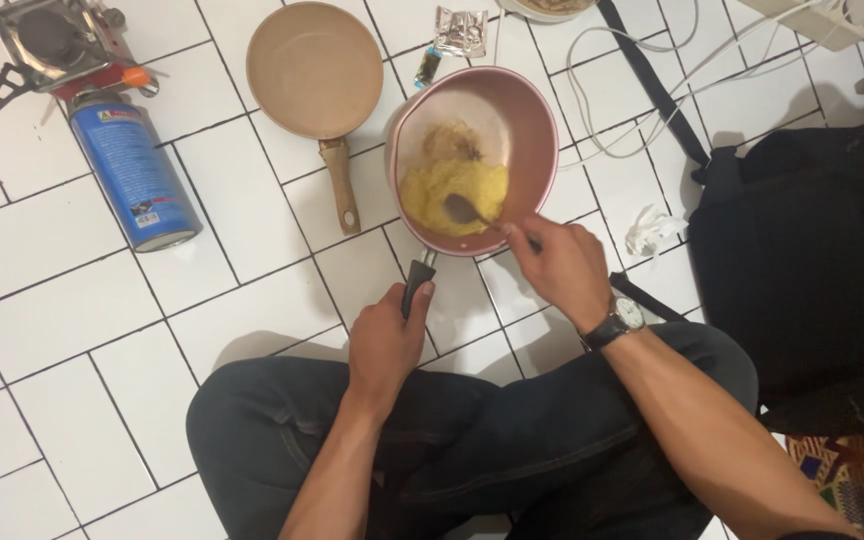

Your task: Adding an egg and seasoning to a pot of cooked noodles and mixing them while sitting on the floor.

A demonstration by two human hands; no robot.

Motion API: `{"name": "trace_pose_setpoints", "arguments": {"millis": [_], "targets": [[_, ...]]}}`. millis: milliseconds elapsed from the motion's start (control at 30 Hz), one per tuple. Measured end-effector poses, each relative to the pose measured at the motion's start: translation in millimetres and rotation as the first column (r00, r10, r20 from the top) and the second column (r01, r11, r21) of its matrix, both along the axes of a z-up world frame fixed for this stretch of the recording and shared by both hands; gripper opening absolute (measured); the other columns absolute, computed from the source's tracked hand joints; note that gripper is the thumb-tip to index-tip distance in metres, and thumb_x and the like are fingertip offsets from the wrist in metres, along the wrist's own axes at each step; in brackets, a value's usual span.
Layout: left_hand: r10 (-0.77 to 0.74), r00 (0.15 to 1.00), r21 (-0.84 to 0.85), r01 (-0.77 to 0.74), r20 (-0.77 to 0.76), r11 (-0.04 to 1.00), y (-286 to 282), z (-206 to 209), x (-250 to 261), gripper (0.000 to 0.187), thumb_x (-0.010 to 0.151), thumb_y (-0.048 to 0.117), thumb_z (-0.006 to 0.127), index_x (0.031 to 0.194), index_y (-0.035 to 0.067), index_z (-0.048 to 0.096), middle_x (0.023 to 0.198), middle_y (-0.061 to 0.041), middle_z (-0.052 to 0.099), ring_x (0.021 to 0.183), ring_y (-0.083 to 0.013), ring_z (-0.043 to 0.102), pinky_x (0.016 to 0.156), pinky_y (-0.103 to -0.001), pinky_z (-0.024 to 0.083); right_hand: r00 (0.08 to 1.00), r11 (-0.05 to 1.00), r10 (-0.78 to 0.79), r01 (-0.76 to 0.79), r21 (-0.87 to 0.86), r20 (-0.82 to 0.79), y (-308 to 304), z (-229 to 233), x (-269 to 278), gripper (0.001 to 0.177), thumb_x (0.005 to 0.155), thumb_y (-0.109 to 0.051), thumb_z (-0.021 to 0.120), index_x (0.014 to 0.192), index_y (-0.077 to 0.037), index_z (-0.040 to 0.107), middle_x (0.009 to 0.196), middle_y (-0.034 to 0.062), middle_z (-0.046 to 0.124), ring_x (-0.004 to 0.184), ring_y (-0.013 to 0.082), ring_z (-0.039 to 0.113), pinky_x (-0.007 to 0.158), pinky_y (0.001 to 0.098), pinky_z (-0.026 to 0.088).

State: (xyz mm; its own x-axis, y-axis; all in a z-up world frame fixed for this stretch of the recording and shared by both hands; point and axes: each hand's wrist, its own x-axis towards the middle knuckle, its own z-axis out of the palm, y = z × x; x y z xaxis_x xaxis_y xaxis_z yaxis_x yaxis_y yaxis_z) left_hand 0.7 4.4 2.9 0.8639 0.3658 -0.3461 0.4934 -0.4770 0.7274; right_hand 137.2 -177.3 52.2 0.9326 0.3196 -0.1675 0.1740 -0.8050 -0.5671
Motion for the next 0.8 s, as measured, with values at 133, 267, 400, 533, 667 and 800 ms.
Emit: {"name": "trace_pose_setpoints", "arguments": {"millis": [133, 267, 400, 533, 667, 800], "targets": [[-0.001, 1.0, 0.009, 0.001, 0.008, 1.0, -3.3, -0.2, 0.6, 0.049, 0.101, 0.047, 0.055, 0.085, 0.002, 0.065, 0.062, -0.023, 0.065, 0.066, -0.0462, 0.065, 0.062, -0.055, 0.049, 0.977, 0.993, 0.087, -0.071, -0.09, 0.193, -9.6, -18.7, -0.7, 0.025, 0.1, -0.032, 0.062, 0.099, -0.012, 0.077, 0.066, 0.0179, 0.067, 0.058, 0.0394, 0.064, 0.052, 0.0485, 0.048], [-0.006, 0.999, -0.034, 0.005, -0.032, 0.999, -3.1, -1.3, -0.8, 0.048, 0.099, 0.048, 0.054, 0.086, 0.003, 0.066, 0.06, -0.021, 0.066, 0.064, -0.0445, 0.066, 0.062, -0.055, 0.05, 0.98, 0.982, 0.151, -0.134, -0.134, 0.127, -12.1, -34.4, -4.7, 0.034, 0.101, -0.036, 0.063, 0.084, -0.008, 0.073, 0.07, 0.0184, 0.068, 0.066, 0.0408, 0.065, 0.061, 0.0501, 0.05], [-0.006, 1.0, 0.007, 0.006, -0.002, 1.0, -0.7, -1.1, -1.1, 0.049, 0.1, 0.048, 0.055, 0.086, 0.002, 0.065, 0.062, -0.023, 0.064, 0.066, -0.0462, 0.065, 0.061, -0.056, 0.049, 0.998, 0.989, -0.002, 0.011, -0.147, 0.065, -4.4, -19.5, 2.1, 0.036, 0.104, -0.036, 0.059, 0.09, -0.006, 0.073, 0.072, 0.0202, 0.067, 0.067, 0.0414, 0.066, 0.059, 0.0502, 0.05], [0.022, 1.0, -0.027, -0.022, 0.012, 0.999, -1.0, -5.6, -0.2, 0.05, 0.1, 0.047, 0.055, 0.083, 0.002, 0.065, 0.063, -0.023, 0.064, 0.067, -0.0469, 0.064, 0.061, -0.055, 0.048, 0.999, 0.997, 0.048, -0.049, -0.052, -0.007, -7.4, -14.7, 4.7, 0.031, 0.098, -0.033, 0.06, 0.091, -0.006, 0.074, 0.073, 0.0228, 0.067, 0.069, 0.0441, 0.066, 0.062, 0.052, 0.051], [0.026, 1.0, -0.059, -0.025, 0.009, 0.998, 1.7, -3.7, -0.4, 0.051, 0.1, 0.047, 0.055, 0.081, 0.001, 0.065, 0.063, -0.024, 0.063, 0.066, -0.047, 0.064, 0.06, -0.054, 0.047, 0.997, 0.944, 0.026, -0.047, -0.326, -0.07, -9.6, -19.6, 3.7, 0.041, 0.101, -0.041, 0.054, 0.09, -0.008, 0.077, 0.078, 0.0256, 0.069, 0.077, 0.0468, 0.067, 0.073, 0.0536, 0.053], [0.025, 0.999, -0.084, -0.028, -0.04, 0.996, 6.0, 8.3, 0.4, 0.053, 0.098, 0.048, 0.056, 0.078, 0.0, 0.065, 0.063, -0.024, 0.063, 0.066, -0.0469, 0.064, 0.06, -0.055, 0.047, 0.969, 0.925, -0.067, -0.029, -0.378, -0.237, -32.9, -21.1, 36.9, 0.049, 0.103, -0.044, 0.046, 0.091, -0.008, 0.078, 0.086, 0.0229, 0.071, 0.083, 0.0464, 0.068, 0.079, 0.0551, 0.052]]}}
